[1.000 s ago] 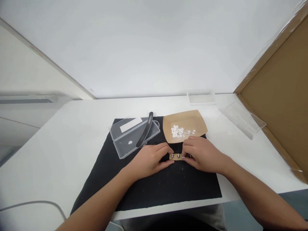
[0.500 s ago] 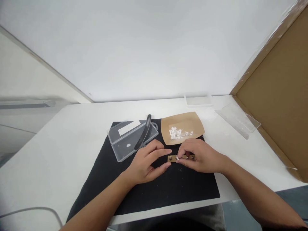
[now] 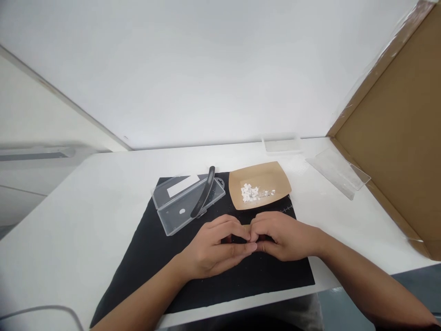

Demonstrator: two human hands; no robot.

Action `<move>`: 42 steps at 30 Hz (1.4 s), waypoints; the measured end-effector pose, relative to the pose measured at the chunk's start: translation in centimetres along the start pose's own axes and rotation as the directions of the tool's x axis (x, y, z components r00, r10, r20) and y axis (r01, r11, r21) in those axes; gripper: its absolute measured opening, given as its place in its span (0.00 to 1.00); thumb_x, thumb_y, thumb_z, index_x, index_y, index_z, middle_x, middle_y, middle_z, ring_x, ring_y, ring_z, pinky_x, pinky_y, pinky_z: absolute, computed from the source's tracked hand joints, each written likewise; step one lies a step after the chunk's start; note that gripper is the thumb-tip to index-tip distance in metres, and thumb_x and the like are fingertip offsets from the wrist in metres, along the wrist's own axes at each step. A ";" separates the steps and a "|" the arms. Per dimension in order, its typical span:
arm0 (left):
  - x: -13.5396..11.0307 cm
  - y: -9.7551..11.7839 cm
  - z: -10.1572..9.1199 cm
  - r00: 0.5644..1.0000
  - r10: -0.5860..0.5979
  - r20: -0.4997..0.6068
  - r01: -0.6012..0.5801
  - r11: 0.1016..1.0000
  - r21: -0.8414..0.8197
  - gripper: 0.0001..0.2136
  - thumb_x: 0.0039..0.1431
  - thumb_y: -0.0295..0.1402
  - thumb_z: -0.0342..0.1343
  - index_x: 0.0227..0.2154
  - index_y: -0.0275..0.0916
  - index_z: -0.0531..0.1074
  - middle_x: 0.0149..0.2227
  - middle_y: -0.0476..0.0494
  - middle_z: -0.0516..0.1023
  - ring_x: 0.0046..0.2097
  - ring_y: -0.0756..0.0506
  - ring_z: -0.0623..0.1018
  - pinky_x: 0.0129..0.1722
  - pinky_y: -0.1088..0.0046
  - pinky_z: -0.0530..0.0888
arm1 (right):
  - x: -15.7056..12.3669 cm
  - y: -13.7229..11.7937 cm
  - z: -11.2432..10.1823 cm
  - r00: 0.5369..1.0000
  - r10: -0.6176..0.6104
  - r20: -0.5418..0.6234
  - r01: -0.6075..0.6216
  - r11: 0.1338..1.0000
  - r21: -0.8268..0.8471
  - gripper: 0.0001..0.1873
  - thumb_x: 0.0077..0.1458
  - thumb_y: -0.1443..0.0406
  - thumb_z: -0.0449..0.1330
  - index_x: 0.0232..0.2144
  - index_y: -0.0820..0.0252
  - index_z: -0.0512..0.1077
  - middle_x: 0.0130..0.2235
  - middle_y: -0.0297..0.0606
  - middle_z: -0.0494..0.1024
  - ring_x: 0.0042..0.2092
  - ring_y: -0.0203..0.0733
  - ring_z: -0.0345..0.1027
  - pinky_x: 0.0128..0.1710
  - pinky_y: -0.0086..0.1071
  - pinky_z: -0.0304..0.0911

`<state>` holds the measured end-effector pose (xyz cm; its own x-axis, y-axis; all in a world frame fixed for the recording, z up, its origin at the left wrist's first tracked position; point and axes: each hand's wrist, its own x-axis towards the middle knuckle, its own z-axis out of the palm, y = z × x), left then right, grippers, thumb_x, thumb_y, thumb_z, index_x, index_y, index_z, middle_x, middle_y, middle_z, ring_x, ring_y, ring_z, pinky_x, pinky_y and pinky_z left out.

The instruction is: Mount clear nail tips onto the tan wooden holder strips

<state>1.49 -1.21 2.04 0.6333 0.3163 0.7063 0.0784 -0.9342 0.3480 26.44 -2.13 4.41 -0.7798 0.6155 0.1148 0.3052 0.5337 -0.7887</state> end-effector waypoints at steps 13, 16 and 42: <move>-0.5 -0.2 0.2 0.999 -0.036 -0.031 0.035 0.998 -0.052 0.07 0.68 0.26 0.66 0.46 0.43 0.80 0.42 0.46 0.86 0.40 0.48 0.82 0.42 0.69 0.82 | -0.2 -0.1 -0.5 0.999 -0.032 0.007 0.031 0.996 0.085 0.04 0.72 0.64 0.61 0.41 0.57 0.75 0.40 0.37 0.80 0.42 0.39 0.72 0.44 0.35 0.67; -0.5 -0.2 0.3 0.997 -0.039 -0.066 0.036 0.998 -0.048 0.07 0.65 0.26 0.69 0.44 0.42 0.81 0.39 0.48 0.86 0.40 0.49 0.82 0.42 0.71 0.82 | -0.2 -0.1 -0.5 0.999 -0.029 0.016 0.027 0.995 0.093 0.05 0.73 0.64 0.60 0.42 0.57 0.75 0.41 0.38 0.81 0.43 0.39 0.73 0.45 0.36 0.68; 0.3 0.6 -0.1 0.998 -0.043 0.049 0.040 0.998 0.054 0.01 0.74 0.27 0.58 0.42 0.37 0.72 0.36 0.43 0.82 0.37 0.47 0.80 0.39 0.68 0.81 | 0.0 0.3 -0.5 1.000 0.003 0.005 -0.003 0.988 0.154 0.05 0.70 0.63 0.63 0.40 0.58 0.76 0.39 0.36 0.81 0.39 0.36 0.74 0.42 0.31 0.67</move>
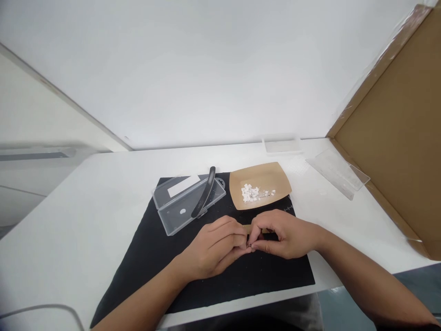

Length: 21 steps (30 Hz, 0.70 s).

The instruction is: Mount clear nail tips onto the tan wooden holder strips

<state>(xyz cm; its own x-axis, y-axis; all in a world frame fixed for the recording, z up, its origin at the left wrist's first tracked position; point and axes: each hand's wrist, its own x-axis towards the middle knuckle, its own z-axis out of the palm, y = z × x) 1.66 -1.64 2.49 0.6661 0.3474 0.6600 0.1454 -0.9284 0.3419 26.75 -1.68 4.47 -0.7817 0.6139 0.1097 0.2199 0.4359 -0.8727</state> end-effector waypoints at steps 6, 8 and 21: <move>-0.5 -0.4 0.5 0.996 0.040 -0.079 -0.041 0.999 -0.015 0.05 0.69 0.26 0.64 0.42 0.37 0.72 0.36 0.43 0.83 0.37 0.46 0.81 0.39 0.68 0.81 | -0.1 0.4 0.1 1.000 0.008 -0.012 -0.008 0.999 0.040 0.06 0.70 0.61 0.64 0.41 0.58 0.77 0.39 0.37 0.82 0.38 0.37 0.73 0.40 0.31 0.67; -0.6 -0.5 0.6 0.993 0.026 -0.111 -0.030 0.999 -0.029 0.06 0.68 0.27 0.65 0.43 0.37 0.73 0.36 0.44 0.83 0.37 0.47 0.82 0.40 0.68 0.82 | -0.1 0.5 0.2 1.000 0.014 -0.020 -0.013 0.999 0.040 0.06 0.70 0.61 0.64 0.42 0.58 0.77 0.39 0.37 0.82 0.38 0.36 0.72 0.40 0.31 0.67; -0.8 -0.1 0.3 0.970 0.085 -0.226 -0.066 0.994 0.091 0.10 0.65 0.21 0.66 0.48 0.32 0.79 0.38 0.42 0.85 0.39 0.46 0.80 0.36 0.69 0.82 | 0.3 -0.1 0.4 0.997 0.010 -0.075 0.012 0.955 0.296 0.03 0.69 0.66 0.64 0.41 0.60 0.77 0.40 0.39 0.82 0.42 0.37 0.77 0.43 0.32 0.71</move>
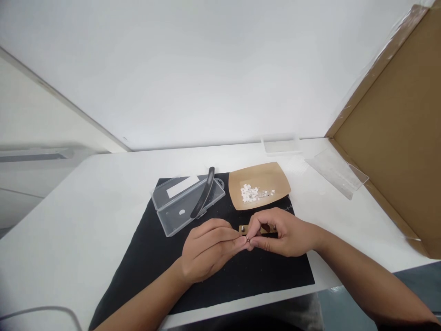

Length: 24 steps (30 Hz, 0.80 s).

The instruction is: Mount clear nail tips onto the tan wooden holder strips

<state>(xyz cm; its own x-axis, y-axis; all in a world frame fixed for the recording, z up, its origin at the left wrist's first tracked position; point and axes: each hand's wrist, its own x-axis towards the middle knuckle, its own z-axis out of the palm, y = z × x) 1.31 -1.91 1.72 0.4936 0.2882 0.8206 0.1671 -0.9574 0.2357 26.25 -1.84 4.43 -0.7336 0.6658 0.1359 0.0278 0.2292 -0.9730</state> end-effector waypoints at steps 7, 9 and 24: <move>0.3 0.3 0.2 0.998 -0.043 -0.045 0.044 0.999 0.011 0.04 0.67 0.23 0.65 0.43 0.32 0.78 0.36 0.41 0.83 0.38 0.46 0.81 0.39 0.69 0.82 | -0.2 0.5 0.6 0.995 0.077 -0.067 -0.069 0.990 0.120 0.04 0.70 0.64 0.65 0.42 0.60 0.76 0.41 0.39 0.82 0.40 0.36 0.75 0.40 0.30 0.69; 0.2 0.1 0.3 0.998 -0.051 -0.046 0.052 0.998 0.020 0.05 0.67 0.22 0.65 0.43 0.32 0.77 0.36 0.41 0.82 0.38 0.46 0.81 0.38 0.68 0.82 | -0.2 0.5 0.7 0.989 0.126 -0.081 -0.114 0.984 0.140 0.05 0.70 0.63 0.65 0.44 0.59 0.76 0.41 0.38 0.83 0.39 0.35 0.74 0.38 0.28 0.68; -0.1 -0.9 0.5 0.976 -0.202 -0.087 0.205 0.978 0.024 0.09 0.63 0.20 0.66 0.43 0.35 0.76 0.35 0.42 0.80 0.37 0.46 0.78 0.36 0.68 0.77 | -0.3 0.3 -1.4 0.978 -0.089 -0.191 -0.023 0.855 -0.518 0.07 0.72 0.65 0.61 0.49 0.54 0.78 0.42 0.37 0.83 0.42 0.39 0.75 0.42 0.33 0.69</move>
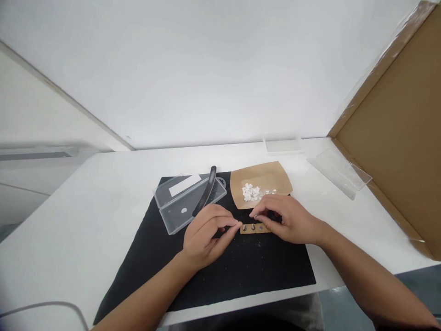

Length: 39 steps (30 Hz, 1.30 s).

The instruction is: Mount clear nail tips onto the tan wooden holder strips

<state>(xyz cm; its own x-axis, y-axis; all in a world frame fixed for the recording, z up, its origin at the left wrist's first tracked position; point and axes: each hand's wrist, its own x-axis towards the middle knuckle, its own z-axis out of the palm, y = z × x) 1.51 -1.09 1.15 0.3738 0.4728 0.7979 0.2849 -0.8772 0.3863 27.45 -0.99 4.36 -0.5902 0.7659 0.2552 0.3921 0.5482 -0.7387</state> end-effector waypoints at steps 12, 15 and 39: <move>-0.2 -1.0 0.4 0.991 -0.126 0.046 0.121 0.987 0.104 0.08 0.71 0.21 0.59 0.48 0.36 0.78 0.41 0.39 0.82 0.45 0.44 0.80 0.46 0.63 0.80 | -0.3 0.8 -1.0 0.985 0.035 0.167 0.000 0.978 -0.206 0.06 0.72 0.62 0.61 0.43 0.55 0.79 0.39 0.36 0.83 0.41 0.42 0.75 0.42 0.34 0.66; -0.3 -1.5 0.8 0.989 -0.141 0.039 0.134 0.981 0.140 0.07 0.71 0.22 0.59 0.47 0.36 0.78 0.40 0.39 0.82 0.44 0.43 0.79 0.46 0.63 0.80 | -0.2 1.0 -0.7 0.985 0.031 0.169 0.012 0.969 -0.248 0.06 0.71 0.62 0.63 0.42 0.55 0.79 0.37 0.36 0.83 0.40 0.42 0.75 0.40 0.34 0.65; 0.4 -4.3 2.0 0.986 -0.168 -0.024 0.167 0.942 0.292 0.06 0.71 0.31 0.63 0.38 0.43 0.85 0.37 0.46 0.87 0.38 0.44 0.72 0.40 0.62 0.73 | -0.5 1.6 0.7 0.987 0.024 0.161 0.026 0.953 -0.301 0.08 0.69 0.59 0.65 0.38 0.56 0.79 0.35 0.37 0.80 0.38 0.42 0.73 0.36 0.32 0.62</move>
<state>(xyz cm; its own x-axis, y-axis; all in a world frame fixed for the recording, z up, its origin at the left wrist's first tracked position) 2.17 3.06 -1.09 0.2998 0.6113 0.7324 0.5883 -0.7228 0.3626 27.89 -0.73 2.68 -0.6863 0.7149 0.1339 0.5709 0.6435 -0.5099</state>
